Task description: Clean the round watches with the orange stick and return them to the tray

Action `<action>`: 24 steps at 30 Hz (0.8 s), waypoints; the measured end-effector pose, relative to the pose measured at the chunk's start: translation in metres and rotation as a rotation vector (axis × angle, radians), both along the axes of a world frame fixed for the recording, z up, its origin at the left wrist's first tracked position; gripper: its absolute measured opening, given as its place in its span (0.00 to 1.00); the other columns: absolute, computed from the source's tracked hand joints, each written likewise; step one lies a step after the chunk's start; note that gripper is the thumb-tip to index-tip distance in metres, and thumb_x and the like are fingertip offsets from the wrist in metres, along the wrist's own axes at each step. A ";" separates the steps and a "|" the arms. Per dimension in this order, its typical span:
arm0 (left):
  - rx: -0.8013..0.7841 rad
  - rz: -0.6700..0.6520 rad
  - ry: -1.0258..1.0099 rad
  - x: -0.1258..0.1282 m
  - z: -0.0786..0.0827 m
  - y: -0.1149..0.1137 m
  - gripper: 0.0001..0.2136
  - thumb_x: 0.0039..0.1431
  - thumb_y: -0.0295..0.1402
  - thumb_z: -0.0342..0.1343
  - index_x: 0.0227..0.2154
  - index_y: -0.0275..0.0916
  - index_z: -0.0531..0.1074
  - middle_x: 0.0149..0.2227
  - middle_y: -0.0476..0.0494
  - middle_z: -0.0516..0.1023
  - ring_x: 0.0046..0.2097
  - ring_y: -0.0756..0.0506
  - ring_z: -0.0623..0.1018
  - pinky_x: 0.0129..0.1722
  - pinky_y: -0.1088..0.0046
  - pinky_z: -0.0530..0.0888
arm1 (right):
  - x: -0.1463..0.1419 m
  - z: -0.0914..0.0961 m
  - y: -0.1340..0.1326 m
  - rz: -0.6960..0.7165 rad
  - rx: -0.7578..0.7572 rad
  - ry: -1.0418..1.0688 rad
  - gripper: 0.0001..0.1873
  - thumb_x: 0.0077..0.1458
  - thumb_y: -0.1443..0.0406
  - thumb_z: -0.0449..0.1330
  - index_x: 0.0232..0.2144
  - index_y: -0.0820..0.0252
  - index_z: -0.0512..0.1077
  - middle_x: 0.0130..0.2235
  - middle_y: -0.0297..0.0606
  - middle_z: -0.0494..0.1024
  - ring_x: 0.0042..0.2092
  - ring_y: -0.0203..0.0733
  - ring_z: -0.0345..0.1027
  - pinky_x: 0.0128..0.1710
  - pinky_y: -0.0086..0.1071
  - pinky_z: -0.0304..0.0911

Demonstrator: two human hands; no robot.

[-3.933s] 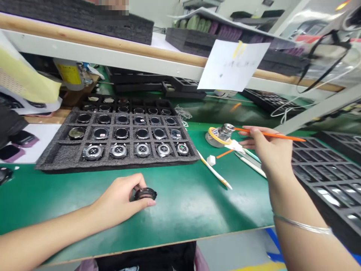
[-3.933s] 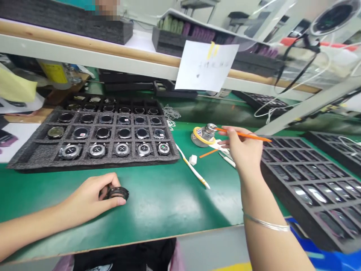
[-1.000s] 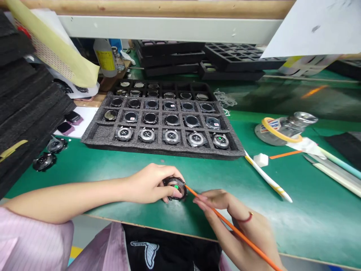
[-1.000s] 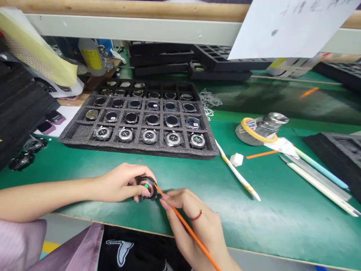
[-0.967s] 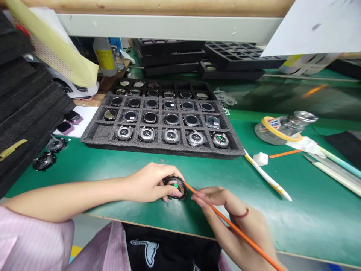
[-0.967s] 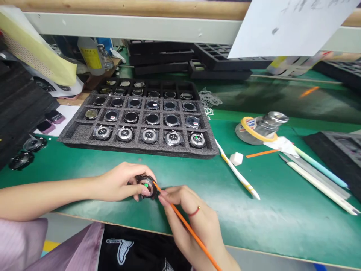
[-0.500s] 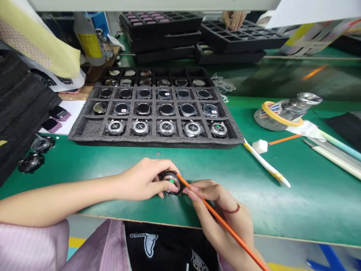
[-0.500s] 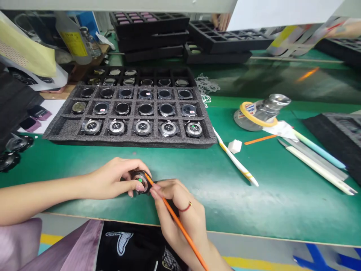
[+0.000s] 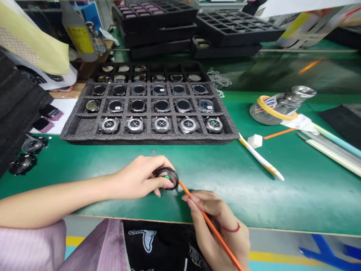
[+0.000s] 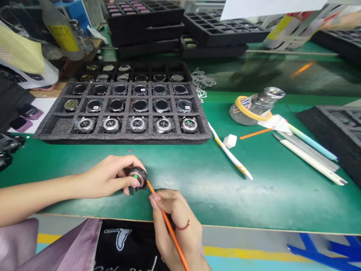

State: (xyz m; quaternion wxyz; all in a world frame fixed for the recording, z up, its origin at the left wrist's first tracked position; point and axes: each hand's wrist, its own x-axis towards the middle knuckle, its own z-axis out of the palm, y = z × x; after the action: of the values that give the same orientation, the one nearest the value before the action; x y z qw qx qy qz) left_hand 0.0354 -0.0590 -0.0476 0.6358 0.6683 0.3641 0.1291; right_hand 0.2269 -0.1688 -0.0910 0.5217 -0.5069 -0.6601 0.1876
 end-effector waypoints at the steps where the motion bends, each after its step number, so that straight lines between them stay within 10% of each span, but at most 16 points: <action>1: -0.002 0.003 0.000 0.000 0.000 0.000 0.05 0.63 0.30 0.60 0.40 0.37 0.71 0.35 0.49 0.81 0.27 0.54 0.81 0.25 0.83 0.76 | -0.001 0.000 0.000 -0.007 -0.002 0.014 0.12 0.62 0.78 0.60 0.37 0.56 0.68 0.35 0.35 0.80 0.37 0.37 0.78 0.35 0.30 0.74; 24: 0.016 0.061 -0.037 0.002 -0.004 -0.003 0.06 0.64 0.32 0.58 0.40 0.36 0.70 0.34 0.47 0.79 0.30 0.52 0.81 0.29 0.77 0.82 | -0.011 -0.001 0.001 -0.068 0.096 -0.035 0.14 0.60 0.80 0.60 0.35 0.56 0.67 0.34 0.35 0.79 0.34 0.34 0.77 0.34 0.27 0.74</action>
State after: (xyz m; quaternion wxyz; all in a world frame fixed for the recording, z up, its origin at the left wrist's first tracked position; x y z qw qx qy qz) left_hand 0.0370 -0.0624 -0.0516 0.6328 0.6593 0.3715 0.1637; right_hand 0.2156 -0.1677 -0.0924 0.5397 -0.5066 -0.6599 0.1289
